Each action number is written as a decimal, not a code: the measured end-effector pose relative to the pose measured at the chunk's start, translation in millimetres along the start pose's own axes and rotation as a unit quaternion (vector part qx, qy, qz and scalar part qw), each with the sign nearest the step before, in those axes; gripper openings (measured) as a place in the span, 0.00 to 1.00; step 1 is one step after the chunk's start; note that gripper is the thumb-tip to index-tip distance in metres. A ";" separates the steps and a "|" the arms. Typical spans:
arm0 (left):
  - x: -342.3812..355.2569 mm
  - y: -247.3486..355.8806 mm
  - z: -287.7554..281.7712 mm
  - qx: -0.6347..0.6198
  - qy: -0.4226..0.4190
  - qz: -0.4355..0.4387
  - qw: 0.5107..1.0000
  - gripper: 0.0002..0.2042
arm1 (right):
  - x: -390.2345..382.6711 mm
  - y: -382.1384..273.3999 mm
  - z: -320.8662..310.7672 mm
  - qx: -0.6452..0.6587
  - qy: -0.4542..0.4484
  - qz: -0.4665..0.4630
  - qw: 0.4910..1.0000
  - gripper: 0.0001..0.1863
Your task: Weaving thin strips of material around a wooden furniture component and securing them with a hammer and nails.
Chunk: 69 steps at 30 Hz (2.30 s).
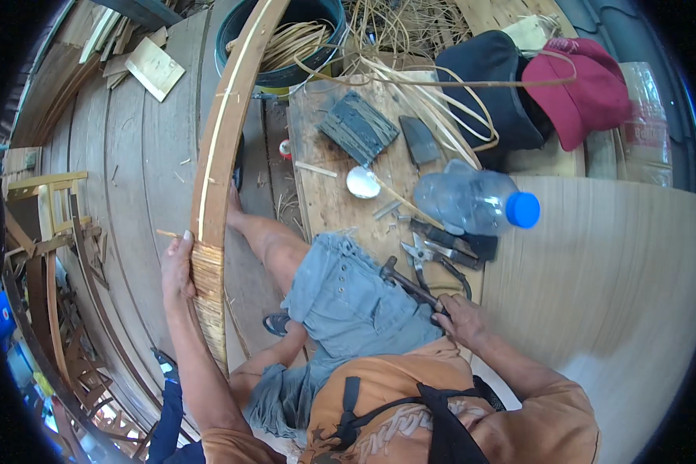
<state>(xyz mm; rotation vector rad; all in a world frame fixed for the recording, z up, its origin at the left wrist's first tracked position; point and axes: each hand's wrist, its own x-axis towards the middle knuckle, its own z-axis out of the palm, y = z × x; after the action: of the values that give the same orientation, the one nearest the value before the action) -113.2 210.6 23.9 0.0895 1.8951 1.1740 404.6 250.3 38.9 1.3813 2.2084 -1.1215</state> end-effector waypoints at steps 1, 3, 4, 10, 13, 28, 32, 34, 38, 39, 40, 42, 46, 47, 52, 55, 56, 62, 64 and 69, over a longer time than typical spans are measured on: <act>-12.6 -11.9 -4.9 -0.004 -0.003 -0.008 1.000 0.09 | -4.7 5.0 1.3 0.001 0.001 -0.004 1.000 0.18; -39.4 -26.3 -8.0 -0.022 -0.002 -0.008 1.000 0.09 | -7.7 17.6 7.3 -0.032 0.050 -0.093 0.994 0.17; -53.6 -31.7 -7.6 -0.020 0.002 -0.003 1.000 0.09 | -2.5 20.5 10.9 -0.046 0.121 -0.119 0.984 0.16; -96.7 -81.6 -15.4 -0.002 -0.030 0.014 0.999 0.09 | 48.5 9.9 35.2 0.022 0.209 0.049 0.977 0.10; -121.4 -94.5 -24.2 0.030 -0.030 0.024 0.999 0.10 | 60.9 14.0 35.5 0.079 0.212 -0.011 0.974 0.11; -155.2 -149.9 -84.7 0.053 0.029 0.073 0.996 0.08 | 52.0 5.1 27.4 0.062 0.101 0.016 0.993 0.16; -149.8 -147.1 -80.1 0.051 0.042 0.070 0.995 0.08 | 20.7 -21.1 57.7 0.094 0.154 -0.029 0.983 0.16; -146.9 -146.6 -75.7 0.056 0.045 0.073 0.995 0.09 | 16.6 -9.3 59.8 0.077 0.239 -0.091 0.964 0.12; -145.1 -162.1 -91.5 0.115 0.072 0.105 0.985 0.11 | 39.1 -8.3 46.9 0.053 0.230 0.017 0.972 0.10; -141.7 -166.5 -91.6 0.100 0.092 0.127 0.983 0.14 | 43.7 -10.8 48.7 0.001 0.227 0.026 0.973 0.13; -139.2 -169.9 -92.8 0.120 0.085 0.120 0.982 0.15 | 49.3 -9.0 48.0 -0.052 0.224 0.032 0.973 0.16; -134.5 -175.4 -93.8 0.118 0.097 0.140 0.978 0.19 | 61.4 11.7 50.0 -0.037 0.207 0.051 0.976 0.18; -141.2 -170.9 -103.3 0.186 0.142 0.104 0.967 0.25 | 41.1 -18.9 2.3 -0.131 0.154 0.101 0.974 0.15; -143.2 -174.4 -108.7 0.146 0.151 0.108 0.972 0.23 | 31.9 -30.0 -10.7 -0.132 0.170 0.115 0.970 0.15; -146.3 -185.2 -113.0 0.099 0.163 0.100 0.976 0.23 | -4.1 -111.3 -64.8 0.144 -0.060 0.031 0.987 0.15; -135.8 -177.4 -97.5 0.071 0.194 0.107 0.973 0.25 | -0.7 -132.2 -37.5 0.318 -0.199 -0.081 0.923 0.22; -132.7 -174.6 -94.1 0.068 0.198 0.105 0.972 0.25 | 0.3 -136.4 -22.0 0.387 -0.260 -0.055 0.883 0.28; -130.0 -156.9 -94.5 0.098 0.198 0.075 0.972 0.19 | 64.4 -150.2 3.2 0.423 -0.579 0.062 0.694 0.29; -136.0 -147.8 -87.2 0.113 0.202 0.076 0.970 0.17 | 80.3 -179.2 20.2 0.373 -0.608 -0.018 0.700 0.28; -157.0 -120.0 -71.4 0.153 0.243 0.101 0.952 0.15 | 85.5 -257.9 91.7 0.352 -0.623 0.040 0.697 0.33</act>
<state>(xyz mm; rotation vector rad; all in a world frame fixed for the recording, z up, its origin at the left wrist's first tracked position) -24.4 21.4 45.5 0.1798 2.5500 1.0928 127.9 175.3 44.6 0.4405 0.7098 -2.0866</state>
